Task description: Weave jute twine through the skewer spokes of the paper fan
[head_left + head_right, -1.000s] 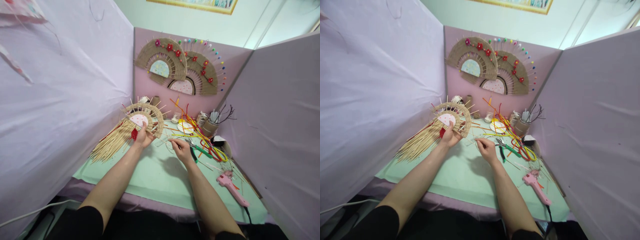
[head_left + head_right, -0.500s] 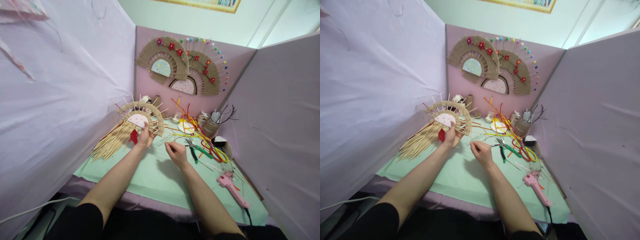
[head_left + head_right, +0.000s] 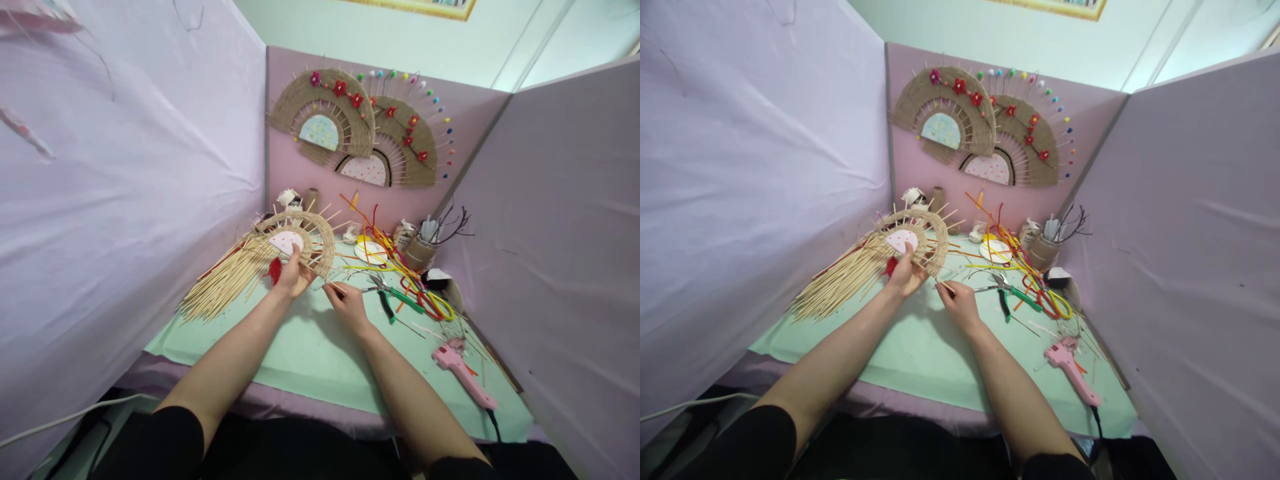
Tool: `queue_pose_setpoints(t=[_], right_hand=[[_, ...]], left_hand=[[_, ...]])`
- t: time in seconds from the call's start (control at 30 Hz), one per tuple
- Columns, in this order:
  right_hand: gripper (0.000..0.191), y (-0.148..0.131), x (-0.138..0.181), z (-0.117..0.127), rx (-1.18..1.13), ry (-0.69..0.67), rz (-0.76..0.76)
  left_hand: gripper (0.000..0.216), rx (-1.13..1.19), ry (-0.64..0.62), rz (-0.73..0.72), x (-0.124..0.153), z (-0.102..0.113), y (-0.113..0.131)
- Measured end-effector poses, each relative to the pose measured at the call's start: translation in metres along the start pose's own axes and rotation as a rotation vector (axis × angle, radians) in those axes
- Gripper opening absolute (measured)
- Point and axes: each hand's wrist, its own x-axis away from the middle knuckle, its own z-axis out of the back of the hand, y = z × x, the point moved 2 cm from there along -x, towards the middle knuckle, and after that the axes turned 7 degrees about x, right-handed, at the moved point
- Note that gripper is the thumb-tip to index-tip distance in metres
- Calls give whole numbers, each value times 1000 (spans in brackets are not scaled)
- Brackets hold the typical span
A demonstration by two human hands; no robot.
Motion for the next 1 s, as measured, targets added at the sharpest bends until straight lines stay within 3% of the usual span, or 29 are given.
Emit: queue_pose_setpoints(t=[0.17, 0.33, 0.53, 1.0], right_hand=[[38, 8, -6, 13, -30, 91, -119], [40, 12, -11, 25, -98, 142, -170], [32, 20, -12, 27, -226, 106, -204], [28, 14, -13, 32, -278, 71, -241]], left_hand=[[14, -94, -99, 42, 6, -3, -9], [16, -169, -70, 163, 6, 3, -8], [20, -96, -99, 334, 8, 5, -7], [24, -50, -92, 342, 15, 0, -5]])
